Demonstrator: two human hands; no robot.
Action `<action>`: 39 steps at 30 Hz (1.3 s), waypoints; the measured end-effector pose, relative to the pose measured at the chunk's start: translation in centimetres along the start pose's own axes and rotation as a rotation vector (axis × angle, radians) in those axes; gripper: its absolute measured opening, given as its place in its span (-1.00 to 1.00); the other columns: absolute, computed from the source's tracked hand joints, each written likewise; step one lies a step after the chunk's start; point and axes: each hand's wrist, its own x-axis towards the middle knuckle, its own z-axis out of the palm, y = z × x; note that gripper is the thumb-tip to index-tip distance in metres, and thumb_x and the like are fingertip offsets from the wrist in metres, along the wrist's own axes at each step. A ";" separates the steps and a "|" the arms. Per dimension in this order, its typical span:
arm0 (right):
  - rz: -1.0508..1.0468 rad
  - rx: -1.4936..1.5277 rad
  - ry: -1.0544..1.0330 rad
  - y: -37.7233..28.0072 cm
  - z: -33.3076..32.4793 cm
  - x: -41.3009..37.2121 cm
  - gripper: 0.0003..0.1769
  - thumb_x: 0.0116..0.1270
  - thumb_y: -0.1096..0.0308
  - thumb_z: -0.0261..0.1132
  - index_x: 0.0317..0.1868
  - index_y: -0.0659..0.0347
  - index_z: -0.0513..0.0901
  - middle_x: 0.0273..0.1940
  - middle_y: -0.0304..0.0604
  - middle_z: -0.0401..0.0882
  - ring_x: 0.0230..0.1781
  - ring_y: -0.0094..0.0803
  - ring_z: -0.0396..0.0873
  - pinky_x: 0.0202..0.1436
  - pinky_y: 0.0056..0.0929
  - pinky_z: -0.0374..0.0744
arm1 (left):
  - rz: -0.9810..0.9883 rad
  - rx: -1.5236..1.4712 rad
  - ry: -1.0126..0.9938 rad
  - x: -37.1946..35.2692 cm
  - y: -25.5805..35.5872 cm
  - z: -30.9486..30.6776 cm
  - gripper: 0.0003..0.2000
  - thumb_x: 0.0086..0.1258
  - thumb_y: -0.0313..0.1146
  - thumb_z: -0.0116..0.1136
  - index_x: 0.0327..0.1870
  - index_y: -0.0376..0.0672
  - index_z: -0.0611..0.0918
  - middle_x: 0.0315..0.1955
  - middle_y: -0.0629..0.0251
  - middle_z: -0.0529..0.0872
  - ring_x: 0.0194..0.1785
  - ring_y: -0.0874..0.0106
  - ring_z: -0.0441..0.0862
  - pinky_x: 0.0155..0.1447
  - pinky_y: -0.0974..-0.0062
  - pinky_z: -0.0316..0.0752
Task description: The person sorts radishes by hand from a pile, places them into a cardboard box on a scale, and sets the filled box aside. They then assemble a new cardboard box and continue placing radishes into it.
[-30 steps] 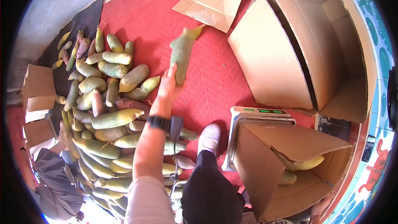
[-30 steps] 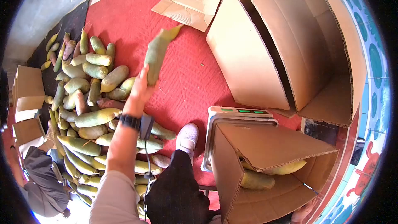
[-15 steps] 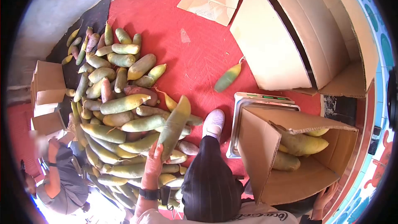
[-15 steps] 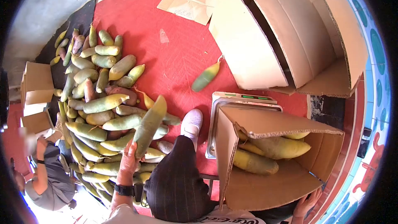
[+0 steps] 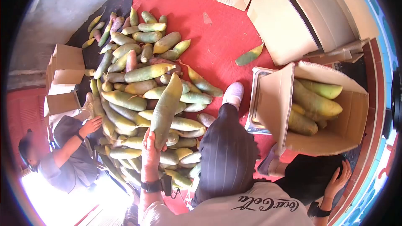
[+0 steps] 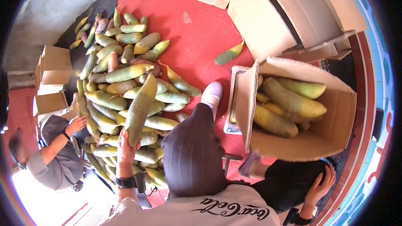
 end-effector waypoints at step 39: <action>0.010 0.141 0.244 -2.4 -3.7 -5.2 -0.71 0.09 0.56 0.20 -0.12 0.26 0.56 0.16 0.01 0.45 0.26 0.03 0.31 0.33 -0.01 0.22 | 0.457 1.600 0.232 9.8 0.0 0.4 -0.49 0.20 -0.05 0.21 0.17 -0.05 0.54 0.37 0.12 0.26 0.47 0.05 0.03 0.43 0.00 0.05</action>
